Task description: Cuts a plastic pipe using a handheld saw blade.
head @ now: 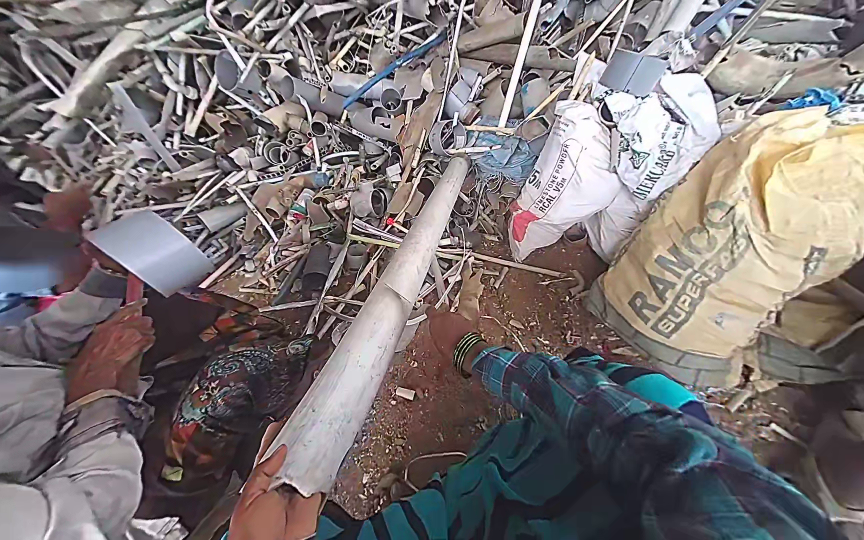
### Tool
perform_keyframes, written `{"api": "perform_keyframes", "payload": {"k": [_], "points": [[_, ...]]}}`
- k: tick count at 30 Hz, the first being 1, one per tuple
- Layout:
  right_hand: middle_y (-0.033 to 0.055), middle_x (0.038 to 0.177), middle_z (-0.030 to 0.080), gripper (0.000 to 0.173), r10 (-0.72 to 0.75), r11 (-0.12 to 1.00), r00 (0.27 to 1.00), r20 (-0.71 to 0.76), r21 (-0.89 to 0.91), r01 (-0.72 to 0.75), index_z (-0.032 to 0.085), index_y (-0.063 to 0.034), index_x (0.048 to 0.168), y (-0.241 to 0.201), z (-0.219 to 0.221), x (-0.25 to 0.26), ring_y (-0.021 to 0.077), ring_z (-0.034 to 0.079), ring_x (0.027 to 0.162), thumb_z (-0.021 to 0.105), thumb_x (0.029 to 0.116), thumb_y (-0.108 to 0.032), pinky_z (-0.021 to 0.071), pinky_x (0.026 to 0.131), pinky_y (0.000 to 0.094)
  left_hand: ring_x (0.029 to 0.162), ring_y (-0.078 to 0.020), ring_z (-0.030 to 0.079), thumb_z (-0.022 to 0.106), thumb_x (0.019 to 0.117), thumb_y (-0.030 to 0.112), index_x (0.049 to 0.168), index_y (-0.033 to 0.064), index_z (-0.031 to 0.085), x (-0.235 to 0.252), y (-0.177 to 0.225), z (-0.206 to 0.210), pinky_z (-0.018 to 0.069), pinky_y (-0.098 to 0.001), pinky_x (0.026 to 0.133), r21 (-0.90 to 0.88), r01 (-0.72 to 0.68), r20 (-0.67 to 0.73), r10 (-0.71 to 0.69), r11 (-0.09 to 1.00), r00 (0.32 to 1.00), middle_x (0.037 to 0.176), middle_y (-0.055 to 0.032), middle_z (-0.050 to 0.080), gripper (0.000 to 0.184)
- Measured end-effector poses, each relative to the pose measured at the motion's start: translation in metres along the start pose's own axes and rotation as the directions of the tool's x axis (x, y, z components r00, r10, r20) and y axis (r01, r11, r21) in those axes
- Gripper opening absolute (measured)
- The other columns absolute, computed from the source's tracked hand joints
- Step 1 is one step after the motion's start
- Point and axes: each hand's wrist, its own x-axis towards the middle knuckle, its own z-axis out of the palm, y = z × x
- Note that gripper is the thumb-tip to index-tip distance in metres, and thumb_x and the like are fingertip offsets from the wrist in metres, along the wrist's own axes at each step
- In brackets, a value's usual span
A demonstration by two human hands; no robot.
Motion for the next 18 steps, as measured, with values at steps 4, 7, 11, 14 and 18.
{"api": "perform_keyframes", "payload": {"k": [4,7,11,14,18], "points": [[0.0315,0.128,0.061,0.039,-0.198,0.980,0.976,0.096,-0.020,0.200,0.042,-0.0005,0.148,-0.017,0.012,-0.031,0.0485,0.062,0.120,0.036,0.1106,-0.010,0.0500,0.097,0.0623,0.096,-0.0047,0.063,0.023,0.1064,0.008,0.147,0.0057,0.031,0.001,0.002,-0.003,0.0549,-0.0269,0.083,-0.021,0.003,0.051,-0.001,1.000,0.999,0.116,-0.0023,0.056,0.041],[0.0327,0.119,0.063,0.035,-0.460,0.881,0.876,0.145,-0.049,0.470,0.047,0.0003,0.143,-0.036,0.038,-0.064,0.0514,0.065,0.109,0.040,0.1088,-0.005,0.0529,0.087,0.0641,0.094,-0.0041,0.062,0.023,0.1065,0.009,0.145,0.0057,0.031,0.003,0.002,0.000,0.0544,-0.0263,0.081,-0.025,-0.009,0.040,0.010,1.000,0.999,0.113,-0.0019,0.055,0.039],[0.0322,0.128,0.061,0.039,-0.250,0.967,0.964,0.092,-0.032,0.254,0.041,-0.0008,0.148,-0.019,0.018,-0.032,0.0495,0.063,0.117,0.036,0.1103,-0.007,0.0512,0.094,0.0623,0.093,0.0008,0.062,0.022,0.1066,0.009,0.147,0.0043,0.028,0.003,0.001,-0.005,0.0544,-0.0222,0.081,-0.015,-0.019,0.087,0.020,1.000,0.996,0.115,0.0001,0.055,0.041],[0.0306,0.135,0.059,0.042,-0.026,0.999,1.000,0.012,0.037,0.026,0.039,-0.0021,0.151,0.011,-0.002,0.009,0.0463,0.059,0.126,0.032,0.1126,-0.016,0.0474,0.102,0.0602,0.092,0.0002,0.063,0.024,0.1066,0.009,0.147,0.0057,0.030,0.002,0.000,-0.006,0.0554,-0.0231,0.079,-0.010,-0.005,0.061,0.006,1.000,0.998,0.115,0.0000,0.057,0.041],[0.0319,0.125,0.063,0.037,-0.259,0.966,0.963,0.076,0.003,0.260,0.046,0.0004,0.144,-0.015,0.020,-0.030,0.0492,0.063,0.117,0.034,0.1119,-0.015,0.0499,0.095,0.0627,0.093,-0.0016,0.064,0.022,0.1067,0.008,0.148,0.0059,0.030,0.000,0.002,-0.002,0.0555,-0.0237,0.080,0.020,-0.010,0.071,0.008,1.000,0.997,0.116,-0.0011,0.057,0.042]]}}
